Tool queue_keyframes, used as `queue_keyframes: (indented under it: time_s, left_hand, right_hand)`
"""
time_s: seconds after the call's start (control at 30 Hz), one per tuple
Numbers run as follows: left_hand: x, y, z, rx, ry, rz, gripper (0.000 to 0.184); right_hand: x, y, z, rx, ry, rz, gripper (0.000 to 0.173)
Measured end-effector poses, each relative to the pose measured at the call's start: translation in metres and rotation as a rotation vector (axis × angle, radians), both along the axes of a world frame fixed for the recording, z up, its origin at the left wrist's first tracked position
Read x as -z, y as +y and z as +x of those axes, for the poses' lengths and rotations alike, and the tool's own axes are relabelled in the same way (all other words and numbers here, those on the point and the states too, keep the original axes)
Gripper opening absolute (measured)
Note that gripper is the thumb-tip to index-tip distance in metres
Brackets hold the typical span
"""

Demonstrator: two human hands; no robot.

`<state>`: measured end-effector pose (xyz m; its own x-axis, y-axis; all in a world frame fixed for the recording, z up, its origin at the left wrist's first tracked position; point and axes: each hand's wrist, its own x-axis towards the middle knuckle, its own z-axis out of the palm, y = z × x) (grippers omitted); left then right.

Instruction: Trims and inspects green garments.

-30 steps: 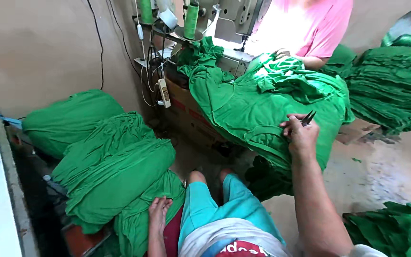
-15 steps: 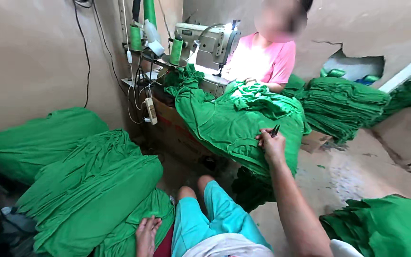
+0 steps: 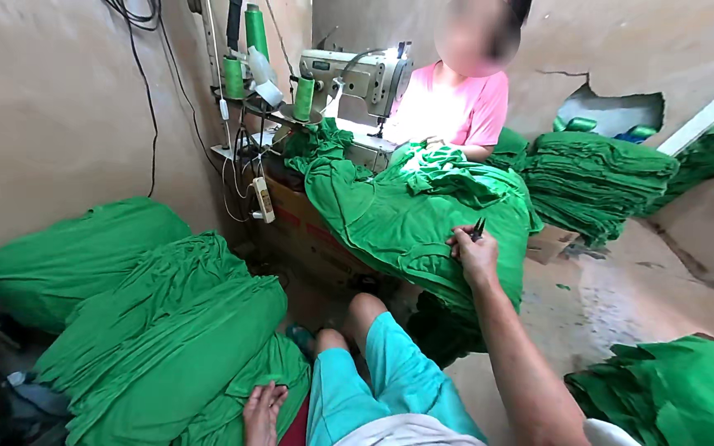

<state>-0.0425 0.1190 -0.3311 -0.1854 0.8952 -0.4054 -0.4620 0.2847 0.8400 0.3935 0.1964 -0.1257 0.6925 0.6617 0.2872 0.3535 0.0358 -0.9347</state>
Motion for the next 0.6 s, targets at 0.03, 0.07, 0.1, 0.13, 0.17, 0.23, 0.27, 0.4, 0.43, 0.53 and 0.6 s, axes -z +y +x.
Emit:
queue_keyframes:
  time_s: [0.03,0.07,0.1,0.13,0.17,0.23,0.27,0.4,0.43,0.53,0.6]
  left_hand:
    - [-0.0002,-0.001,0.0002,-0.001,0.003,-0.004,0.016]
    - [0.0,-0.0013,0.0005,0.0,0.001,-0.003,0.016]
    - [0.0004,-0.0014,0.0005,0.003,0.0,0.0,0.015]
    - [0.0001,-0.0013,0.0003,0.004,0.0,0.007,0.015]
    - [-0.0001,-0.0011,-0.0001,0.002,0.0,0.01,0.015]
    - [-0.0006,0.0,0.0003,-0.007,-0.006,0.006,0.016]
    - [-0.0013,-0.0006,0.0011,-0.011,-0.011,-0.002,0.016]
    - [-0.008,0.0013,0.0013,-0.027,-0.031,-0.024,0.012]
    - [-0.0082,0.0017,0.0007,-0.028,-0.034,-0.03,0.012]
    - [-0.0067,0.003,0.0007,-0.021,-0.041,-0.032,0.013]
    - [-0.0038,0.0031,-0.0003,-0.01,-0.038,-0.027,0.014]
  right_hand:
    - [0.0014,-0.0003,0.0004,0.001,-0.003,-0.002,0.017]
    - [0.0015,0.0,0.001,0.001,-0.01,-0.007,0.017]
    - [0.0013,0.0,0.0013,0.005,-0.02,-0.018,0.017]
    - [0.0006,-0.0001,0.0007,0.007,-0.029,-0.029,0.018]
    - [-0.0003,-0.0002,-0.0004,0.008,-0.036,-0.037,0.018]
    - [-0.0016,-0.0003,-0.0019,0.011,-0.039,-0.045,0.018]
    - [-0.0023,-0.0007,-0.0023,0.014,-0.038,-0.051,0.018]
    - [-0.0041,-0.0002,-0.0038,0.021,-0.022,-0.069,0.019]
    - [-0.0042,-0.0001,-0.0041,0.023,-0.018,-0.07,0.019]
    - [-0.0045,-0.0005,-0.0033,0.029,-0.004,-0.054,0.018]
    - [-0.0056,-0.0017,-0.003,0.018,0.056,-0.037,0.019]
